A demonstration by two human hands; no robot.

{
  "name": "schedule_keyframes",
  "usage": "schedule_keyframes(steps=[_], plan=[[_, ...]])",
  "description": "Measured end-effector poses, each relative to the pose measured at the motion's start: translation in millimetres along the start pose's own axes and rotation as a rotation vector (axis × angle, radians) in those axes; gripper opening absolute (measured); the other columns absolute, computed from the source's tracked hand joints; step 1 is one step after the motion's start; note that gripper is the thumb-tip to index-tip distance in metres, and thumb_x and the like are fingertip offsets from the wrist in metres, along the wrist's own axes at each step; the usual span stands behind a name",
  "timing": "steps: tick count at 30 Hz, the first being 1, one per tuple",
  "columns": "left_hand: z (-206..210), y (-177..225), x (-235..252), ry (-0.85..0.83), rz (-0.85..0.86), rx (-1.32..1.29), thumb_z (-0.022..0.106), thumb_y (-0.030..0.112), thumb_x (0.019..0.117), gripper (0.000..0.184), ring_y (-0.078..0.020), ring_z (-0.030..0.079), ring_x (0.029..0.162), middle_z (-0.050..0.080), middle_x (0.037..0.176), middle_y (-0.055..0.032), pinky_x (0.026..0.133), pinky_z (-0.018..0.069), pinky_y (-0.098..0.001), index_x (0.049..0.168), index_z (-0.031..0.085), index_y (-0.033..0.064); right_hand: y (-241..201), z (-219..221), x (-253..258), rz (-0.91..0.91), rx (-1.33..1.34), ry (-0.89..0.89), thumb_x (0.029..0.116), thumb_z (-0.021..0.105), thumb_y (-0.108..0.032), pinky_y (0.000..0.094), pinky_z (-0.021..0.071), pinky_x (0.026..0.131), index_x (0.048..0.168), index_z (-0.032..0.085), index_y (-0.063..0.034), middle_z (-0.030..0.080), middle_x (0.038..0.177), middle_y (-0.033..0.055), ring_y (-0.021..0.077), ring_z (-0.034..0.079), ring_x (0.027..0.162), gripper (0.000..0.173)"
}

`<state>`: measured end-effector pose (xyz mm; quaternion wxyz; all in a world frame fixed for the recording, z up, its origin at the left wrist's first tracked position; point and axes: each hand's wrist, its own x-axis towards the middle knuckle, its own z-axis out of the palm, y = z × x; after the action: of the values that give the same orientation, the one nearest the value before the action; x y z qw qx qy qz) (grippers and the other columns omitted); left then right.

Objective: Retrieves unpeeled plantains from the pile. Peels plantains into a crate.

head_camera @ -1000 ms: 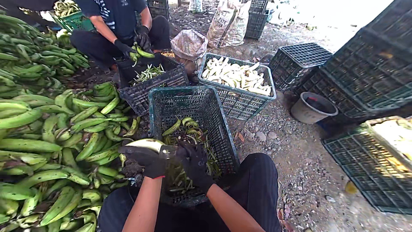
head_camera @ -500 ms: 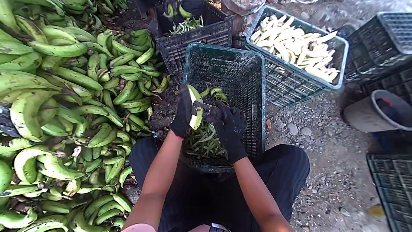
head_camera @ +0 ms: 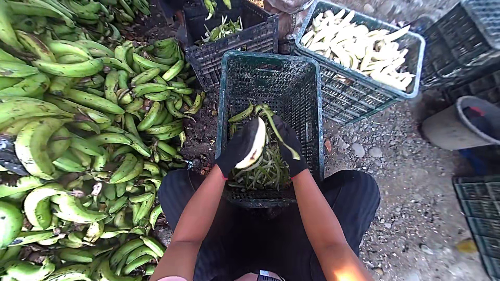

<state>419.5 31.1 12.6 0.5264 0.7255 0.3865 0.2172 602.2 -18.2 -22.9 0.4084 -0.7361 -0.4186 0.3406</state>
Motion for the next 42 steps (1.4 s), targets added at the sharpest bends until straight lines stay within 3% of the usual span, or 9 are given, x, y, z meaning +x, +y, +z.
schedule_keyframes(steps=[2,4,9,14,21,32,37,39,42], plan=[[4,-9,12,0.226,-0.040,-0.276,0.012,0.046,0.1097,0.064,-0.0191,0.066,0.080,0.066,0.097,-0.0132,0.072,0.0589,-0.0398,0.130,0.055,0.0036,15,6,-9,-0.175,0.178,-0.004,0.1085,0.041,-0.034,0.0407,0.0502,0.105,0.144,0.054,-0.0053,0.062,0.138,0.0132,0.0186,0.060,0.124,0.048],[2,-14,19,0.340,-0.079,-0.597,0.014,0.053,0.1092,0.065,-0.0168,0.065,0.076,0.066,0.094,-0.0103,0.067,0.0580,-0.0359,0.131,0.054,0.0056,10,8,-30,-0.261,-0.037,0.007,0.1081,0.045,-0.029,0.0528,0.0452,0.109,0.151,0.049,-0.0131,0.057,0.144,0.0166,0.0301,0.055,0.132,0.046],[3,-9,22,0.472,-0.251,-1.089,0.027,0.044,0.1098,0.042,-0.0163,0.064,0.067,0.062,0.082,-0.0066,0.060,0.0573,-0.0346,0.120,0.051,0.0107,3,23,-44,-0.518,-0.475,0.320,0.0889,0.030,-0.085,0.0680,0.0404,0.090,0.136,0.068,-0.0279,0.066,0.120,0.0227,0.0455,0.059,0.114,0.083],[-3,-5,28,0.552,-0.366,-1.314,0.023,0.042,0.1098,0.041,-0.0148,0.063,0.063,0.060,0.081,-0.0073,0.054,0.0550,-0.0274,0.111,0.048,0.0100,10,14,-43,-0.732,-0.566,0.406,0.0913,0.037,-0.081,0.0674,0.0328,0.107,0.138,0.065,-0.0236,0.066,0.124,0.0183,0.0427,0.054,0.126,0.079],[5,-4,23,0.523,-0.190,-1.050,0.029,0.040,0.1108,0.038,-0.0153,0.065,0.068,0.063,0.082,-0.0052,0.060,0.0582,-0.0322,0.119,0.052,0.0104,-22,-3,-53,-0.438,-0.581,0.114,0.1001,0.035,-0.068,0.0684,0.0437,0.083,0.144,0.059,-0.0292,0.061,0.123,0.0234,0.0476,0.057,0.113,0.064],[-1,-5,22,0.377,0.067,-0.659,0.020,0.039,0.1111,0.050,-0.0103,0.064,0.070,0.065,0.083,-0.0028,0.065,0.0583,-0.0299,0.115,0.056,0.0052,-37,-4,-37,-0.168,-0.506,0.034,0.1026,0.041,-0.060,0.0706,0.0439,0.087,0.140,0.064,-0.0256,0.064,0.129,0.0230,0.0481,0.057,0.121,0.056],[0,16,3,0.102,0.135,-0.142,0.027,0.039,0.1075,0.057,-0.0146,0.063,0.106,0.063,0.123,-0.0142,0.096,0.0525,-0.0361,0.145,0.046,0.0012,-38,-19,-13,-0.057,-0.234,-0.094,0.1092,0.034,-0.050,0.0608,0.0479,0.088,0.122,0.067,-0.0084,0.070,0.111,0.0157,0.0308,0.066,0.104,0.055],[7,17,1,0.035,0.104,-0.199,0.031,0.043,0.1061,0.060,-0.0161,0.067,0.096,0.067,0.116,-0.0128,0.087,0.0567,-0.0370,0.150,0.042,0.0038,-28,-19,-4,-0.036,-0.138,-0.102,0.1098,0.032,-0.050,0.0554,0.0497,0.086,0.119,0.065,-0.0053,0.068,0.105,0.0150,0.0268,0.065,0.099,0.057],[4,7,15,0.013,0.078,-0.611,0.021,0.042,0.1072,0.057,-0.0221,0.071,0.078,0.070,0.101,-0.0118,0.066,0.0620,-0.0381,0.152,0.034,0.0084,-9,-16,-8,-0.054,0.117,-0.179,0.1082,0.030,-0.053,0.0490,0.0550,0.091,0.152,0.044,-0.0133,0.065,0.128,0.0139,0.0234,0.065,0.111,0.061]])
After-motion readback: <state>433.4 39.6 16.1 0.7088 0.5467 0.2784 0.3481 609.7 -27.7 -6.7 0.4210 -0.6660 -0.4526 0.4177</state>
